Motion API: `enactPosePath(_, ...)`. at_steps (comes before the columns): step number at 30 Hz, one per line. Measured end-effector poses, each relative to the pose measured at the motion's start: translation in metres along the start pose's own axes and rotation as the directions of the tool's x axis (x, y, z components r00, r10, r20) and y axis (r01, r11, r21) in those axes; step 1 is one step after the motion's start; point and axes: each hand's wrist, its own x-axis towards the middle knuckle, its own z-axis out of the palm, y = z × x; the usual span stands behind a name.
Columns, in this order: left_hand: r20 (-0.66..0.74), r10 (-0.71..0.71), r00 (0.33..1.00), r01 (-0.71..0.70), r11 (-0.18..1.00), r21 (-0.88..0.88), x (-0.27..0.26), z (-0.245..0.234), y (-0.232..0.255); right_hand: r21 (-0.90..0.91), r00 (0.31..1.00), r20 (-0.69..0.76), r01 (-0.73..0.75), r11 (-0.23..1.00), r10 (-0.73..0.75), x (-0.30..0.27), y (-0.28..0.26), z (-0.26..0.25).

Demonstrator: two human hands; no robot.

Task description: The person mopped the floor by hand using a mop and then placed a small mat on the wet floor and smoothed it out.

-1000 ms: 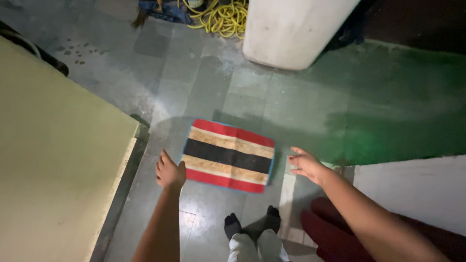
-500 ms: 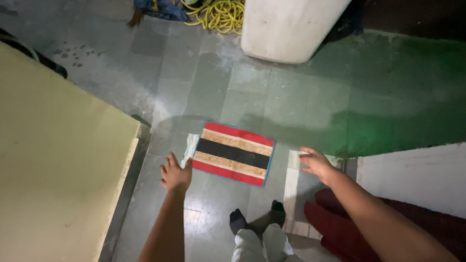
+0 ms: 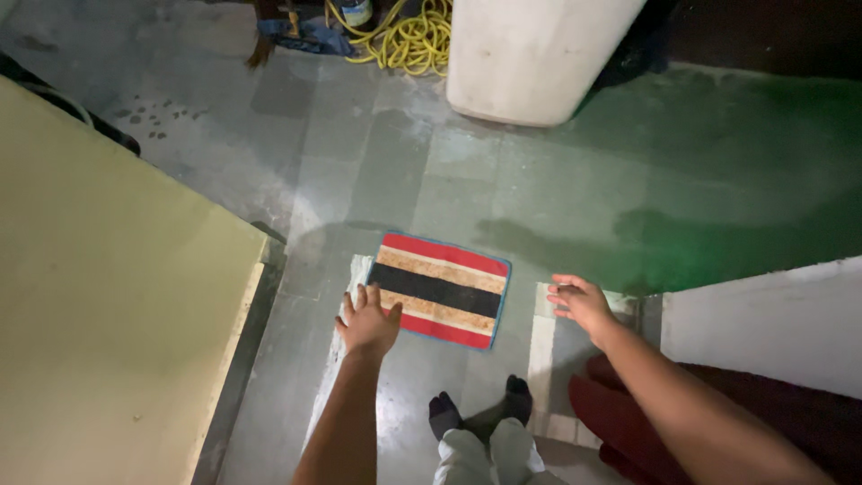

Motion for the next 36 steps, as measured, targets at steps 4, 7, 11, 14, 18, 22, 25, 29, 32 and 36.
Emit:
enactPosePath(4,0.031,0.018,0.999,-0.019,1.000,0.025,-0.016,-0.006,0.018,-0.052,0.999,-0.015,-0.043,0.998,0.042,0.001,0.004,-0.012)
enactPosePath(7,0.021,0.061,0.998,-0.062,0.996,0.070,-0.024,-0.007,0.025,-0.170,0.999,-0.011,-0.042,0.984,0.041,0.008,0.014,-0.023)
enactPosePath(11,0.038,0.089,0.995,-0.093,0.989,0.111,-0.028,-0.007,0.032,-0.193,0.997,-0.015,-0.075,0.978,0.074,0.020,0.030,-0.037)
enactPosePath(14,0.052,0.103,0.993,-0.109,0.983,0.147,-0.026,-0.004,0.033,-0.338,0.998,-0.062,-0.051,0.940,0.032,0.038,0.047,-0.038)
enactPosePath(18,0.089,0.108,0.990,-0.123,0.974,0.189,-0.017,-0.002,0.029,-0.523,0.940,0.105,0.329,0.786,-0.324,0.052,0.065,-0.036)
enactPosePath(22,0.078,0.124,0.989,-0.137,0.973,0.187,-0.014,0.000,0.023,-0.676,0.941,0.173,0.329,0.659,-0.292,0.050,0.069,-0.030)
enactPosePath(25,0.061,0.139,0.988,-0.148,0.973,0.176,-0.011,-0.006,0.021,-0.740,0.979,0.113,0.198,0.643,-0.171,0.040,0.066,-0.028)
enactPosePath(29,0.047,0.147,0.988,-0.153,0.967,0.202,-0.009,-0.018,0.013,-0.729,0.950,0.160,0.298,0.617,-0.270,0.032,0.059,-0.020)
enactPosePath(32,0.040,0.188,0.981,-0.192,0.957,0.217,-0.009,-0.031,0.005,-0.751,0.950,0.124,0.278,0.599,-0.286,0.026,0.054,-0.012)
enactPosePath(36,0.050,0.219,0.974,-0.224,0.940,0.258,-0.014,-0.050,0.000,-0.753,0.975,0.023,0.163,0.637,-0.222,0.015,0.051,-0.002)
